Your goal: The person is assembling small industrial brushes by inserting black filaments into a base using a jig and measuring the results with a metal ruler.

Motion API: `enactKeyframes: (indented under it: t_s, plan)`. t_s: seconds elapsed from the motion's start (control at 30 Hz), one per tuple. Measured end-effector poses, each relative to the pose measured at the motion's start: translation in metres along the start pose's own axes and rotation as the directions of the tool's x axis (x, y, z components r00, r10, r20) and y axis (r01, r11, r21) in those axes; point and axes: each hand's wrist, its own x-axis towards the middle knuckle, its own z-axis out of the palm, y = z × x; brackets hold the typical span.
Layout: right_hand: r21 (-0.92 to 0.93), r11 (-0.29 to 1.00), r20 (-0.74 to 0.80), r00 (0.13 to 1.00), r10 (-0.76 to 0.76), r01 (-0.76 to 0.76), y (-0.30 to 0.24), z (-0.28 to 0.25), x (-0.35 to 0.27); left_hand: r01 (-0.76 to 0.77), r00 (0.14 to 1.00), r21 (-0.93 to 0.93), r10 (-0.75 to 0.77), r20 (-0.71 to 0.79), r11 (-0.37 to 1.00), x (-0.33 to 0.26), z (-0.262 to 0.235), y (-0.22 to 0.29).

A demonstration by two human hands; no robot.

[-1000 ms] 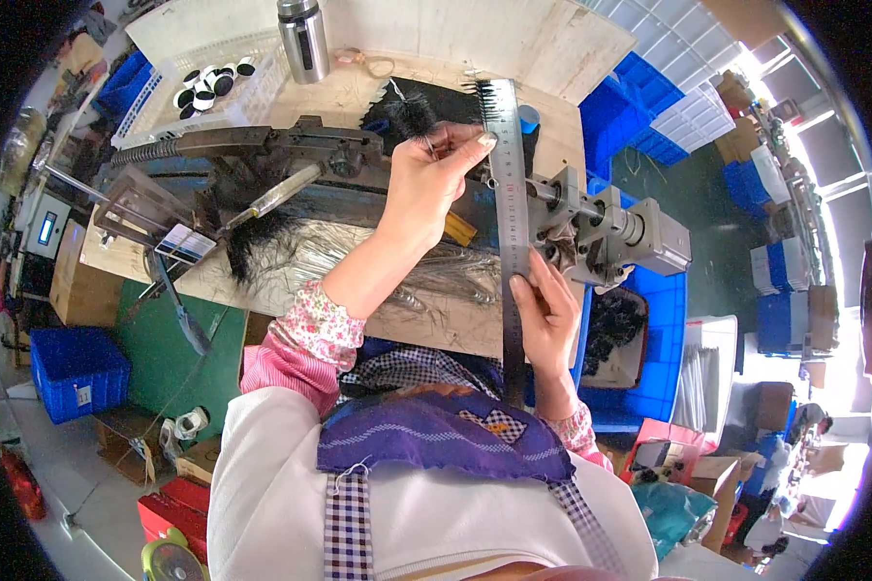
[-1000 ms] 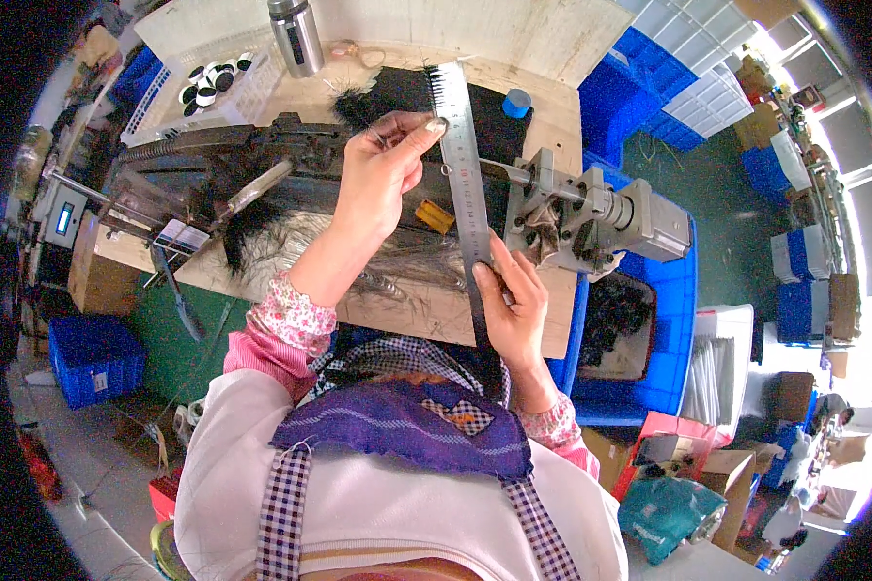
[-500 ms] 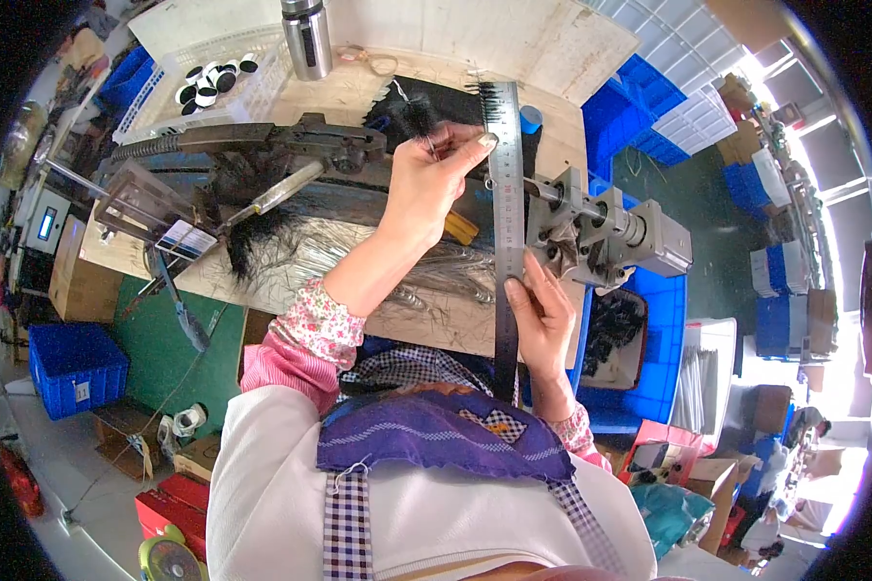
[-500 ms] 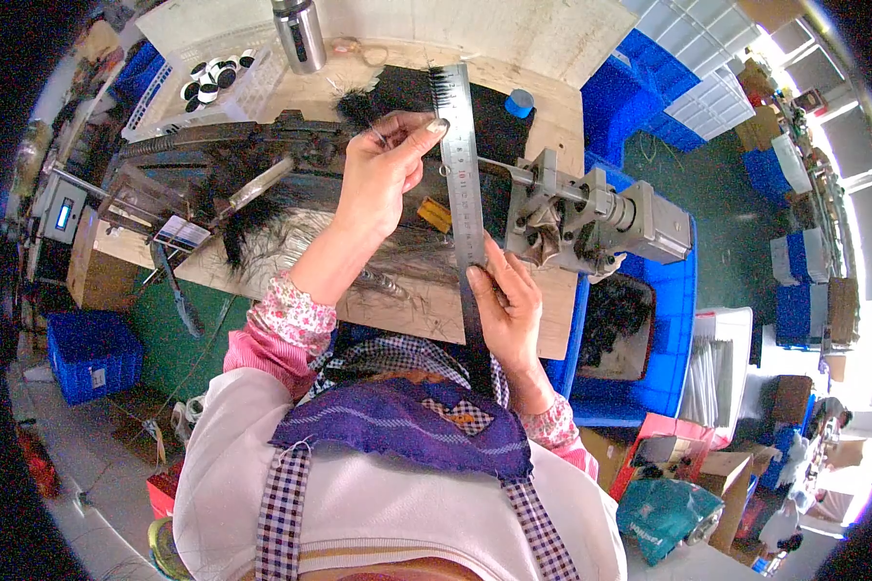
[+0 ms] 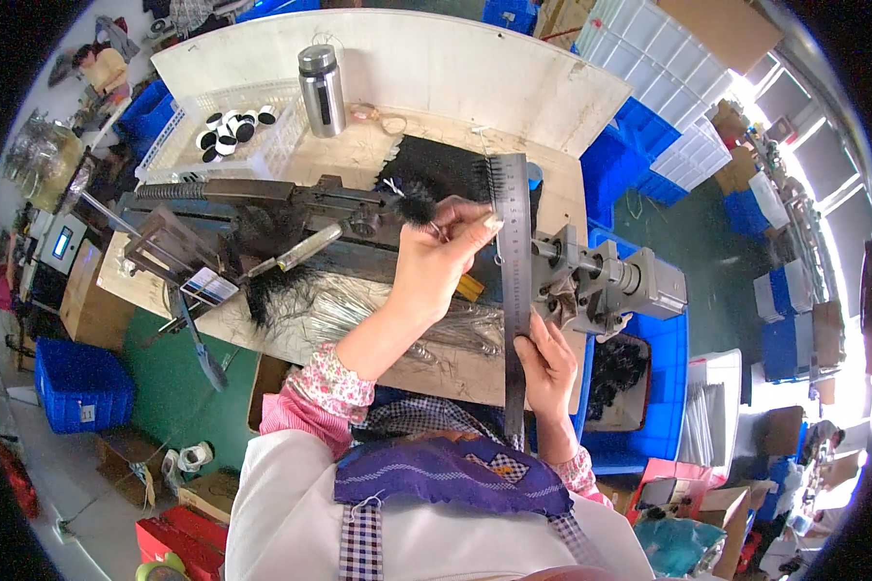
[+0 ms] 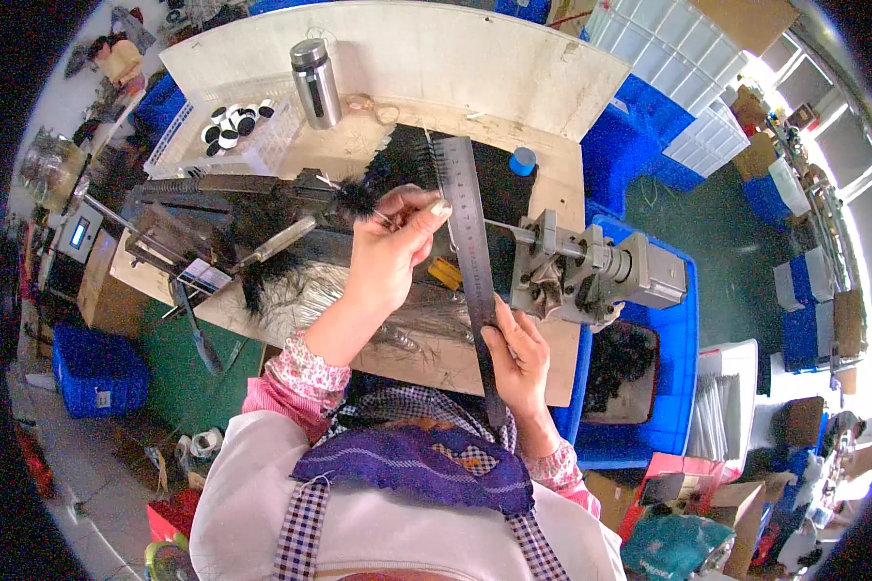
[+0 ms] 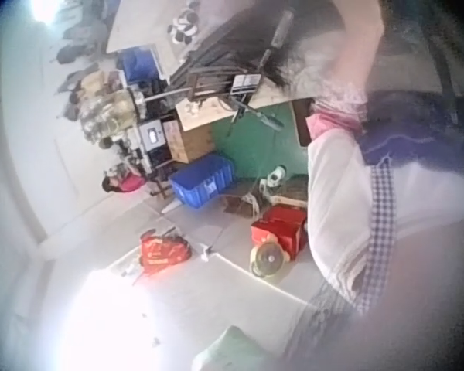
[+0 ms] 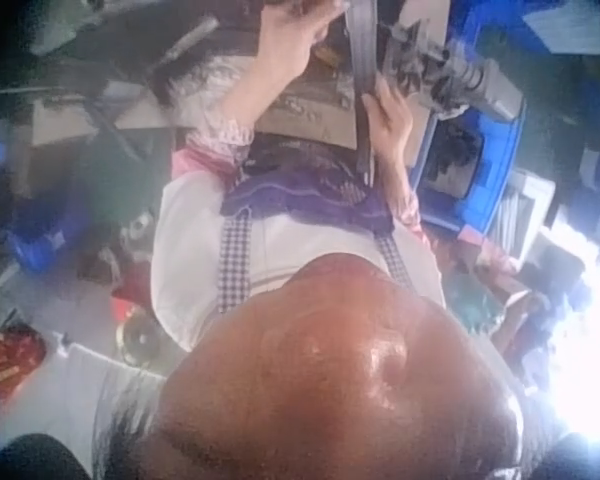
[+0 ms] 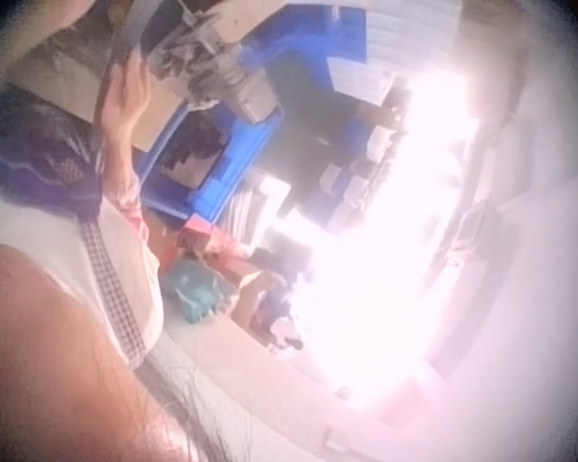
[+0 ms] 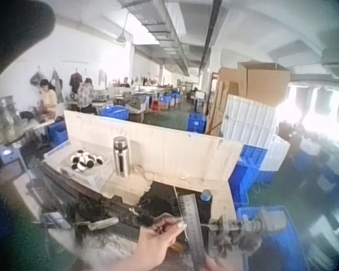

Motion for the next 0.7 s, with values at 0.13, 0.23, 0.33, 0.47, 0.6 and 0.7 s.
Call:
enactKeyframes:
  t_s: [0.13, 0.23, 0.33, 0.47, 0.6, 0.7]
  plan:
    - [-0.017, 1.0, -0.007, 1.0, -0.026, 0.026, 0.003, 0.0, 0.0, -0.031, 0.999, -0.016, 0.031, 0.028, 0.999, 0.0, 0.0, -0.001]
    - [-0.035, 0.999, 0.004, 1.0, -0.028, 0.028, 0.005, 0.0, -0.002, -0.029, 1.0, -0.032, 0.029, 0.006, 0.999, -0.007, 0.001, 0.004]
    - [-0.049, 0.998, 0.007, 0.999, -0.049, 0.049, -0.003, 0.001, -0.005, -0.049, 0.997, -0.048, 0.052, 0.063, 0.998, -0.014, -0.003, 0.008]
    - [-0.068, 0.996, -0.005, 0.998, -0.062, 0.062, -0.005, -0.002, -0.013, -0.009, 0.999, -0.025, 0.01, 0.044, 1.0, -0.02, -0.001, 0.009]
    - [0.017, 0.987, -0.096, 0.983, -0.158, 0.16, 0.009, -0.013, -0.012, 0.034, 0.999, -0.017, -0.035, -0.039, 0.999, -0.009, -0.002, -0.01]
    - [-0.005, 0.998, -0.199, 0.978, -0.065, 0.065, 0.025, -0.039, -0.027, 0.053, 0.997, 0.05, -0.055, 0.049, 0.997, -0.012, 0.004, -0.016]
